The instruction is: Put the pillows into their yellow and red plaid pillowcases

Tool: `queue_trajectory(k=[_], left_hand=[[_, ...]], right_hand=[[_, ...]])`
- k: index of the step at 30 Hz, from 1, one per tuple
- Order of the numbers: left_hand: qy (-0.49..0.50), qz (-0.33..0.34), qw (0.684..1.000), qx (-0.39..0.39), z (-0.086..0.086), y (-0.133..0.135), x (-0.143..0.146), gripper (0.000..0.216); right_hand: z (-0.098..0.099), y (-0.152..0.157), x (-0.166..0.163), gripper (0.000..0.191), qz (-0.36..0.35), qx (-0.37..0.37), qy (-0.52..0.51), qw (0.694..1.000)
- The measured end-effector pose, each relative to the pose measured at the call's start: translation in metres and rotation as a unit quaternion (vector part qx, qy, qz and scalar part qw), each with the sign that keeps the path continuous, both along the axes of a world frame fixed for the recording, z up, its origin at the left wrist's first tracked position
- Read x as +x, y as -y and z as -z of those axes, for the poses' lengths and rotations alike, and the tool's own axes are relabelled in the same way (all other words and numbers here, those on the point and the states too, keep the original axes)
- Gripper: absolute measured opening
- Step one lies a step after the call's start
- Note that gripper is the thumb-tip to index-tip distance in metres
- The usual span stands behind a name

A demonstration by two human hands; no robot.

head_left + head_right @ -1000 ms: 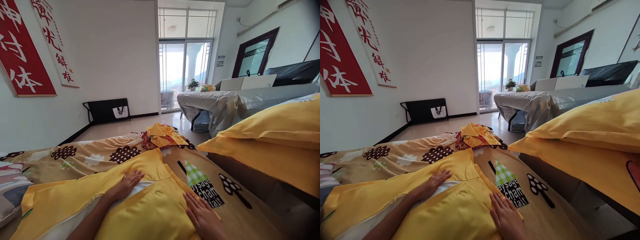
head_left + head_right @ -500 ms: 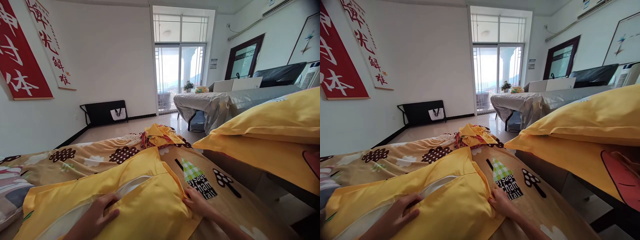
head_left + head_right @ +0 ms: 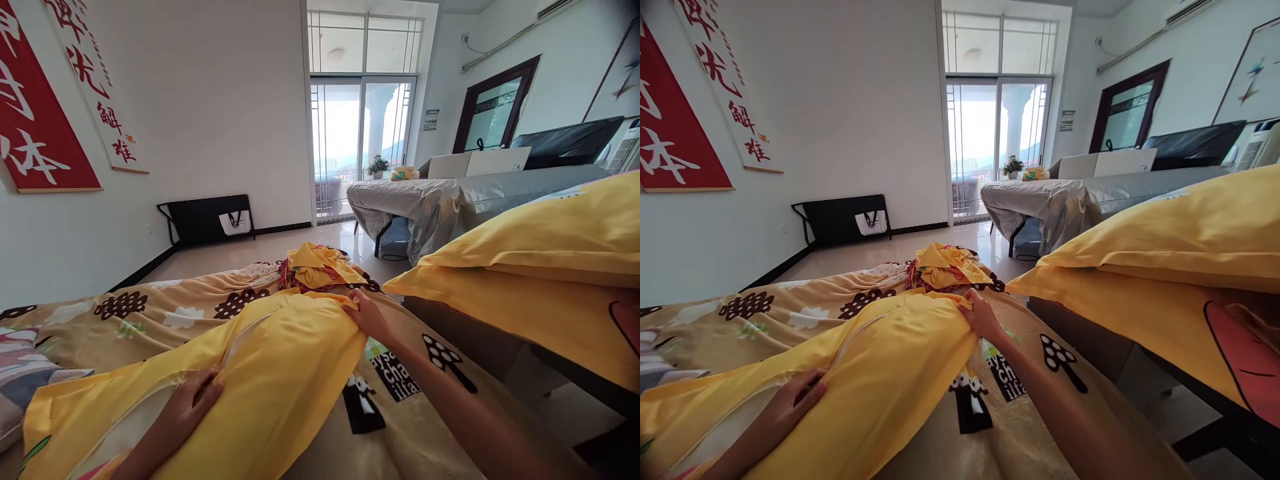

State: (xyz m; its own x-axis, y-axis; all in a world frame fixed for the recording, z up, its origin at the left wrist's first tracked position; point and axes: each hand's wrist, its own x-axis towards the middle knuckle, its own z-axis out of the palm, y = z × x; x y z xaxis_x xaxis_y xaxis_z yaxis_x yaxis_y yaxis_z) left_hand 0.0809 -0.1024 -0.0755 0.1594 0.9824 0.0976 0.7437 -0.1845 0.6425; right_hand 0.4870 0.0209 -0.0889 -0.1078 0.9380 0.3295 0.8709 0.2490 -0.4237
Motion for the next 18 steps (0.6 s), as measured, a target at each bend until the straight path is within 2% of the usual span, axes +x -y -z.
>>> queue_trajectory(k=[3, 5, 8, 11, 14, 16, 17, 18], left_hand=[[-0.025, 0.022, 0.999, 0.004, 0.012, 0.004, 0.018, 0.053], [-0.042, 0.040, 0.998, -0.002, 0.013, 0.005, 0.030, 0.049], [-0.066, 0.050, 0.996, -0.017, 0.005, 0.004, 0.035, 0.047], [-0.083, 0.064, 0.993, -0.044, -0.003, 0.001, 0.020, 0.046], [-0.092, 0.069, 0.993, -0.040, -0.010, 0.000, 0.003, 0.042], [-0.096, 0.063, 0.993, -0.019, -0.015, 0.000, -0.002, 0.042], [-0.100, 0.060, 0.993, -0.010, -0.018, 0.000, -0.002, 0.041], [-0.106, 0.062, 0.992, -0.006, -0.020, 0.000, -0.001, 0.041]], right_hand=[[0.043, 0.009, 0.006, 0.024, -0.014, -0.058, 0.063, 0.996], [0.067, 0.018, 0.015, 0.029, -0.003, -0.082, 0.109, 0.991], [0.077, 0.023, 0.037, 0.039, 0.043, -0.091, 0.165, 0.981], [0.061, 0.023, 0.052, 0.040, 0.075, -0.079, 0.202, 0.973], [0.030, 0.030, 0.030, 0.039, 0.070, -0.036, 0.217, 0.973], [0.007, 0.041, -0.008, 0.037, -0.019, 0.010, 0.198, 0.980], [-0.004, 0.048, -0.031, 0.037, -0.122, 0.047, 0.164, 0.978], [-0.012, 0.055, -0.055, 0.044, -0.243, 0.072, 0.126, 0.959]])
